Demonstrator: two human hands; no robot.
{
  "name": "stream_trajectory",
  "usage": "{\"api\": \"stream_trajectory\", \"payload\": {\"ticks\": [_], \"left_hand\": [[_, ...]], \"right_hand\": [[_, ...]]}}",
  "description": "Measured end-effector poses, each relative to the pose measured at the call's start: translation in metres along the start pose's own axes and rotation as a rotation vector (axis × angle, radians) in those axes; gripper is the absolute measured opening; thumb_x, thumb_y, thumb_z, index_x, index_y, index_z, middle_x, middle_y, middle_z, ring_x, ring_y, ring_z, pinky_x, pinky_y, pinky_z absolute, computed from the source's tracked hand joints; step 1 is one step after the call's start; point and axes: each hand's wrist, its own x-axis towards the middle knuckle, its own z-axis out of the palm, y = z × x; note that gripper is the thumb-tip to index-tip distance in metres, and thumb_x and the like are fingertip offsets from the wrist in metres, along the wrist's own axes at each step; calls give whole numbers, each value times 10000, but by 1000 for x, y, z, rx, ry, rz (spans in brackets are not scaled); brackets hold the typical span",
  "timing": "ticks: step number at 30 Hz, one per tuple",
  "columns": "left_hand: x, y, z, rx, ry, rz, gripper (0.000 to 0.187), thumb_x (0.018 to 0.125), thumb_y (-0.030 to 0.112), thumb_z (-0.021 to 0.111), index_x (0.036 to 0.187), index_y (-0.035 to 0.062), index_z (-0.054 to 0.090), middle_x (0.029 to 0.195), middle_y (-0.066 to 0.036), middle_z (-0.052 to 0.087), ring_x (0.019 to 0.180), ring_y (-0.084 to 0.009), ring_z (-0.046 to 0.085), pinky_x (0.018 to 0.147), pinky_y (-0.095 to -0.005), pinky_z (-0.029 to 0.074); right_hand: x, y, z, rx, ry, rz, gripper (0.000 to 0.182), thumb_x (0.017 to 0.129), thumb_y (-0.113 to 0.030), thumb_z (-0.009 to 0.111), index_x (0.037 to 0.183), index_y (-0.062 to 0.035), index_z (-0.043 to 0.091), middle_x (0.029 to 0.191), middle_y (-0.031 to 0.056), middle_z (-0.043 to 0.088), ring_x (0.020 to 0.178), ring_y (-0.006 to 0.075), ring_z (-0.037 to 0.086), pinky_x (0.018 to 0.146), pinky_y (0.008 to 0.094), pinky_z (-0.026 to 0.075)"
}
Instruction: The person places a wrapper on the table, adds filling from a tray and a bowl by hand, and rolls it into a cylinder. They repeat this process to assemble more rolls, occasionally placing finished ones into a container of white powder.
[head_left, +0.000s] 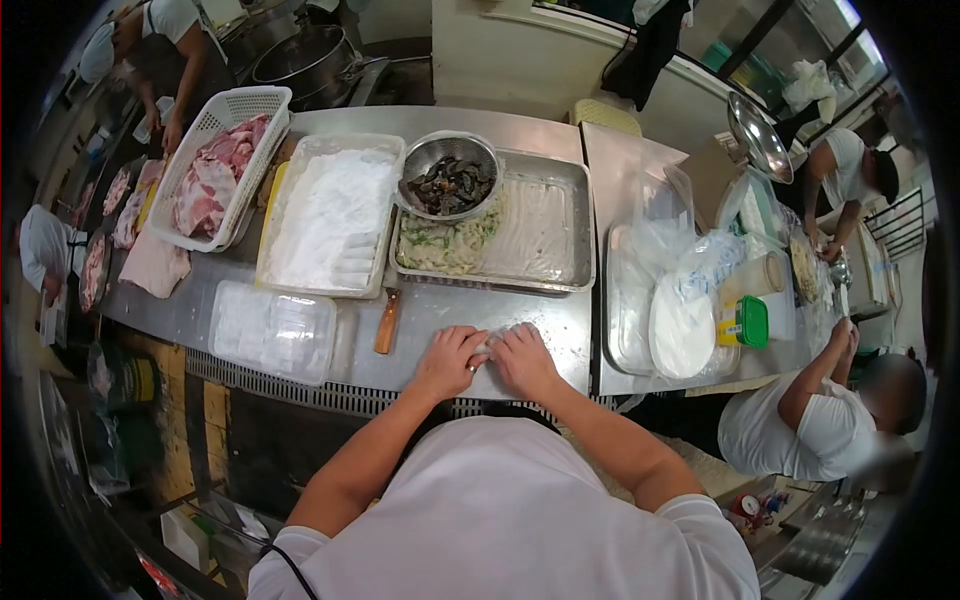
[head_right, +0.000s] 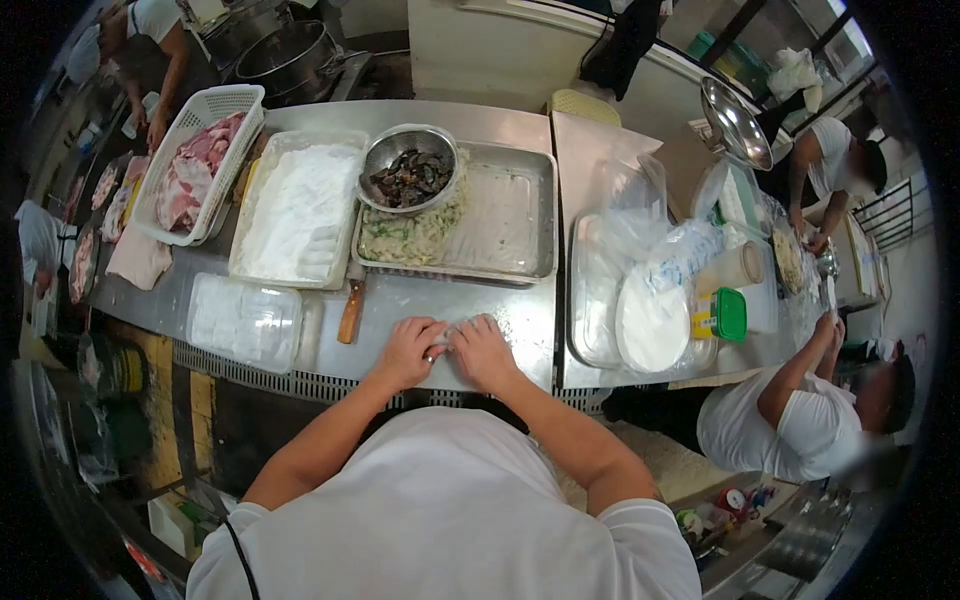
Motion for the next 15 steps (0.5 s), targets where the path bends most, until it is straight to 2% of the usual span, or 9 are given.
{"api": "stream_trajectory", "payload": {"ticks": [2,3,5,8,11,15], "left_hand": [[0,-3,-5,-16,38,19,399,950,215,789,1326,113,703,1272,-106,666,1200,-350,617,1044,-495,473],[12,11,17,-36,60,25,382,959,211,778,1321,112,703,1265,-104,668,1200,-349,617,1043,-494,473],[10,12,14,-2,56,28,350,977,202,756,1310,110,705,1250,-99,671,1201,-348,617,1040,-491,474],[13,9,9,23,59,6,312,1006,204,718,1302,105,709,1239,-94,674,1207,-345,616,1045,-493,472],[19,5,8,62,82,-3,295,1023,226,699,1289,98,715,1239,-91,673,1214,-344,615,1051,-495,470],[25,6,2,66,94,-32,291,1036,228,679,1284,80,715,1259,-107,673,1225,-349,612,1060,-501,466]], "right_hand": [[10,-1,-1,-21,-24,0,240,932,-162,709,1146,-56,733,1139,157,662,1136,381,611,1068,522,464],[0,18,-17,-39,-81,36,242,937,-159,701,1151,-51,732,1131,156,660,1129,377,612,1070,523,462],[3,15,-16,-6,-140,112,246,947,-154,684,1162,-43,729,1116,154,657,1115,370,614,1073,525,459],[5,8,-16,80,-92,130,311,976,-174,675,1256,-40,708,1201,164,658,1168,375,607,1106,537,436],[1,9,-8,8,-35,81,394,1004,-212,673,1355,-35,669,1316,179,640,1251,386,587,1151,557,403],[8,9,-8,-29,-97,135,458,1021,-239,676,1426,-32,625,1385,191,617,1308,388,566,1184,579,376]]}}
